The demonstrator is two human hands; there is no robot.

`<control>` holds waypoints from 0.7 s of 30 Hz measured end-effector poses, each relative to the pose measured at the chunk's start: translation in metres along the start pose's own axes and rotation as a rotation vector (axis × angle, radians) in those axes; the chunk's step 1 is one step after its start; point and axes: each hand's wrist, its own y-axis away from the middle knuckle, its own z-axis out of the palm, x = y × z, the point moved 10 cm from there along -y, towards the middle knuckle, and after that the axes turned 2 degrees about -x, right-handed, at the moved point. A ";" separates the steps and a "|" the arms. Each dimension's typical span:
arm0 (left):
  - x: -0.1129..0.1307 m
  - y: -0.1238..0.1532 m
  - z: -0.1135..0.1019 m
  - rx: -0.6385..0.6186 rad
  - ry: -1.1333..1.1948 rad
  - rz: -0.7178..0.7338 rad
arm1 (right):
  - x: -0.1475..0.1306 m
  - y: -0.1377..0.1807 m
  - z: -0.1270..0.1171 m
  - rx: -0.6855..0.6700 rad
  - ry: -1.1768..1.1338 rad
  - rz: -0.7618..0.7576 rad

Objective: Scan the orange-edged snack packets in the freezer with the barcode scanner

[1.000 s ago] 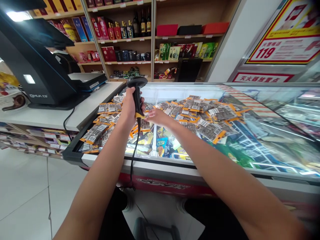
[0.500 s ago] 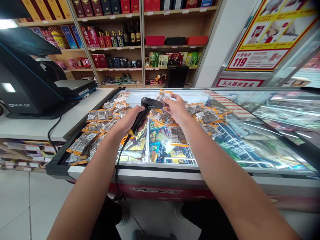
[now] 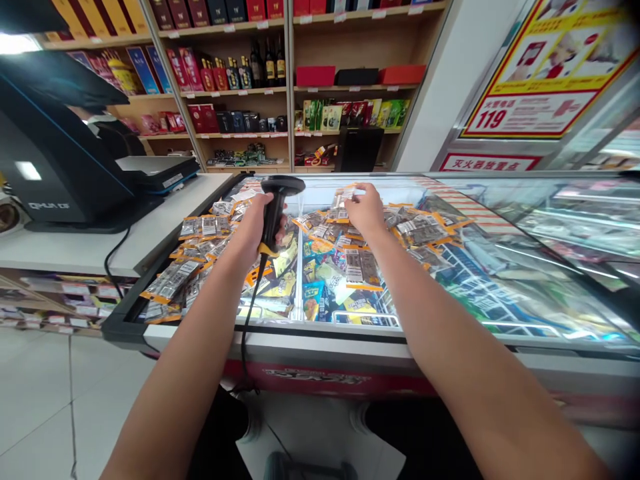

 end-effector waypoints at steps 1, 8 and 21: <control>0.005 0.000 -0.005 0.049 0.022 0.028 | -0.002 0.001 -0.005 0.022 0.117 -0.032; 0.019 -0.001 -0.028 0.208 0.137 0.129 | -0.071 0.055 0.036 -0.169 0.206 -0.358; 0.014 -0.004 -0.028 0.187 0.194 0.136 | -0.080 0.136 0.136 -0.788 0.098 -0.136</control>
